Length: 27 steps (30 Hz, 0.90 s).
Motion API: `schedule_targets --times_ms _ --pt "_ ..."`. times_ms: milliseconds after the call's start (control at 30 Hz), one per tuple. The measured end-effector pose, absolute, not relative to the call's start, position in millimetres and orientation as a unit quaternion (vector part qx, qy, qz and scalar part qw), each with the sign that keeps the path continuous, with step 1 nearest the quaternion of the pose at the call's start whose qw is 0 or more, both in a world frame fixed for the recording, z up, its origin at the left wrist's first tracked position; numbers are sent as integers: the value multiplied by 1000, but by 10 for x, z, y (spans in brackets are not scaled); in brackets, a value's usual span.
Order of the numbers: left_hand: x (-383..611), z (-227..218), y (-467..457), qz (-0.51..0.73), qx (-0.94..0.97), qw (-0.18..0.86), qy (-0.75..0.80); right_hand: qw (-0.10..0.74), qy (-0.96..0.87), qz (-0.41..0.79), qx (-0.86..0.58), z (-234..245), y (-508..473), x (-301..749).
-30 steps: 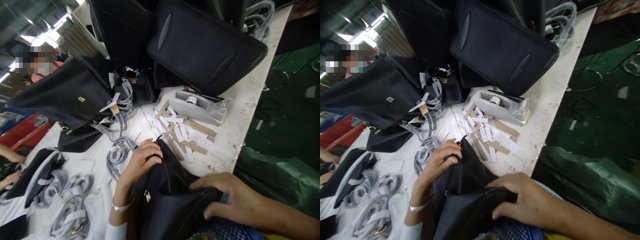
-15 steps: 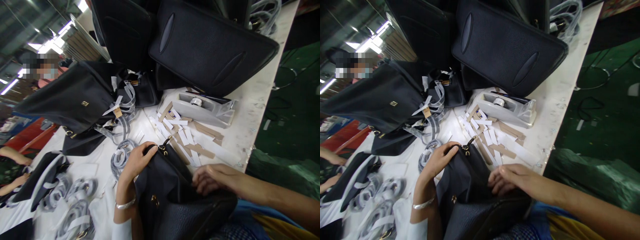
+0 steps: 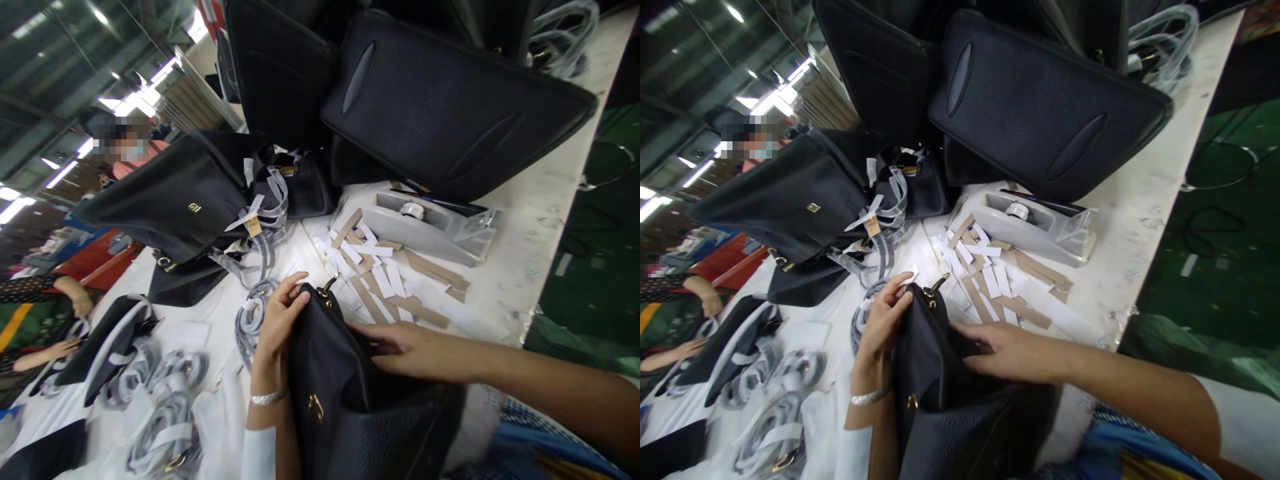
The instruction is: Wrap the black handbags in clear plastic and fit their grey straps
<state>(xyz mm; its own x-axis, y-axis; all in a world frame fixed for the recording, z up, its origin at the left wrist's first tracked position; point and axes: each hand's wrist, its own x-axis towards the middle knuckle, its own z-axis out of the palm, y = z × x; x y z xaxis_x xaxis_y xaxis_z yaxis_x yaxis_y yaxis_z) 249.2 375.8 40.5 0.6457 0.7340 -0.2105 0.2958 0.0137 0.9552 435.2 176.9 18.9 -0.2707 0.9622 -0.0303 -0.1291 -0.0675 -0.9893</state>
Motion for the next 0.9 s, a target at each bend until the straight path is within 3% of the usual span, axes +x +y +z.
schedule_targets --times_ms 233,533,700,900 --pt "2351 549 3828 169 752 490 407 390 -623 536 -416 310 1853 4390" --pt "2477 816 3766 -53 840 432 325 407 -622 486 -460 143 1672 4348" --pt "2497 733 3685 33 817 461 344 427 -628 513 -400 315 1714 4381" --pt "2424 473 3741 169 761 484 398 371 -606 595 -376 281 1831 4445"
